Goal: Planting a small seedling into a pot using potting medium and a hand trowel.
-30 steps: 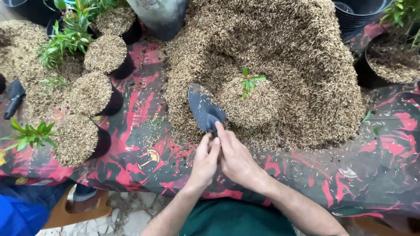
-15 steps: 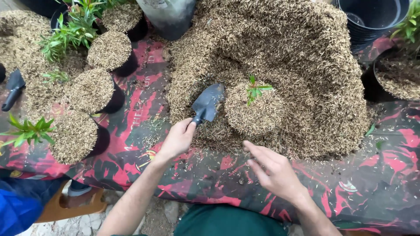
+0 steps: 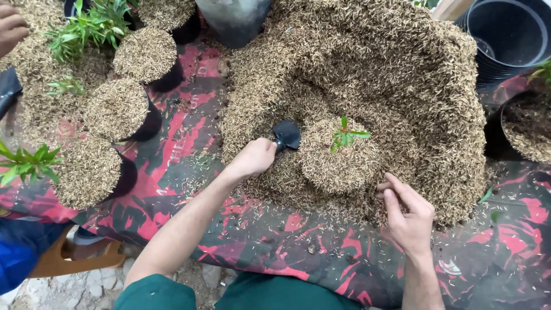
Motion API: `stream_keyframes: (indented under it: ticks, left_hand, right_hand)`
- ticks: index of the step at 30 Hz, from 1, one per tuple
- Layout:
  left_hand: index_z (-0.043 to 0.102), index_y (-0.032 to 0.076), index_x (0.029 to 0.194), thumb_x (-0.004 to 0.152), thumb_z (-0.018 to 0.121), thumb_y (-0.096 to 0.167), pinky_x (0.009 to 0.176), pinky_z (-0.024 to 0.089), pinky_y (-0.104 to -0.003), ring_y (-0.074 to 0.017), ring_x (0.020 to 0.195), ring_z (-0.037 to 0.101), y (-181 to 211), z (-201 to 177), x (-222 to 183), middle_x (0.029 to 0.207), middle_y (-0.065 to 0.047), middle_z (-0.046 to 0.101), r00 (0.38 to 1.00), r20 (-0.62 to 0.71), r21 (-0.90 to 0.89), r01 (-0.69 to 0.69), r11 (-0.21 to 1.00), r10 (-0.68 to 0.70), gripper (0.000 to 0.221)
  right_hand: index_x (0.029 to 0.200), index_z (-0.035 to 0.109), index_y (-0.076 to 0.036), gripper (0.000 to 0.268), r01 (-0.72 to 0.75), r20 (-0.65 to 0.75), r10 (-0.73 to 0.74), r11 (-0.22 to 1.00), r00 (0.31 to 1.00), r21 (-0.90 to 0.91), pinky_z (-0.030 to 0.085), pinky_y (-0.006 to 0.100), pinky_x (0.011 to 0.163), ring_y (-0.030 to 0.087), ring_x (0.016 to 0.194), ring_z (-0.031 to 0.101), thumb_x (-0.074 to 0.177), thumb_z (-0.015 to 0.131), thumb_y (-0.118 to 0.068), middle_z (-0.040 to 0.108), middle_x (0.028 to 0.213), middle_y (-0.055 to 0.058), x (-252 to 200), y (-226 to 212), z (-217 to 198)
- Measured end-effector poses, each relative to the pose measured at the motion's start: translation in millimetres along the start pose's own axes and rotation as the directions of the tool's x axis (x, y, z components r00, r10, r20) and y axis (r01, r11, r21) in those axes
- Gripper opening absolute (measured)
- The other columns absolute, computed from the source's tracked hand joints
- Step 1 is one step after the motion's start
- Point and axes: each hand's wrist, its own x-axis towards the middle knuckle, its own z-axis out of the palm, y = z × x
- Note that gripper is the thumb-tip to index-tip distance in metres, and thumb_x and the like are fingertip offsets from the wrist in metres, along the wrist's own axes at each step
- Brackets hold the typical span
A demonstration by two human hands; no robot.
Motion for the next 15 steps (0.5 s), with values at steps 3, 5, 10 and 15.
stream_keyframes:
  ticks: [3,5,10,15]
  left_hand:
    - [0.075,-0.002,0.092,0.097,0.043,0.032,0.061,0.056,-0.055,-0.0421,0.071,0.074,-30,21,42,0.074,-0.031,0.07,0.964,-0.193,0.045,-0.178,0.983,0.183,0.047]
    - [0.076,0.0,0.094,0.097,0.045,0.033,0.073,0.055,-0.059,-0.0469,0.084,0.072,-33,27,40,0.082,-0.03,0.071,0.949,-0.229,0.103,-0.198,0.975,0.217,0.046]
    - [0.072,0.003,0.1,0.098,0.053,0.032,0.083,0.055,-0.058,-0.0483,0.089,0.073,-46,41,32,0.087,-0.025,0.075,0.834,-0.401,0.34,-0.247,0.907,0.378,0.036]
    - [0.069,0.0,0.109,0.099,0.056,0.009,0.083,0.054,-0.041,-0.0334,0.092,0.063,-37,58,6,0.095,-0.014,0.06,0.269,-0.548,0.602,-0.531,0.597,0.792,0.018]
  right_hand:
    - [0.128,0.068,0.005,0.034,-0.029,-0.098,0.039,0.994,0.994,0.105,0.059,0.034,0.065,0.026,0.08,0.072,0.097,0.058,0.011,0.073,0.102,0.021,8,5,12]
    - [0.131,0.066,0.006,0.034,-0.067,-0.103,0.079,0.991,0.992,0.117,0.059,0.035,0.065,0.027,0.081,0.071,0.098,0.057,0.011,0.071,0.103,0.023,10,7,16]
    - [0.138,0.058,0.009,0.037,-0.227,-0.058,0.242,0.955,0.968,0.192,0.06,0.041,0.065,0.03,0.082,0.067,0.101,0.055,0.006,0.067,0.106,0.029,11,-4,22]
    - [0.144,0.053,0.006,0.041,-0.366,0.063,0.365,0.876,0.929,0.313,0.062,0.04,0.054,0.033,0.065,0.068,0.104,0.051,-0.001,0.066,0.086,0.029,22,-9,22]
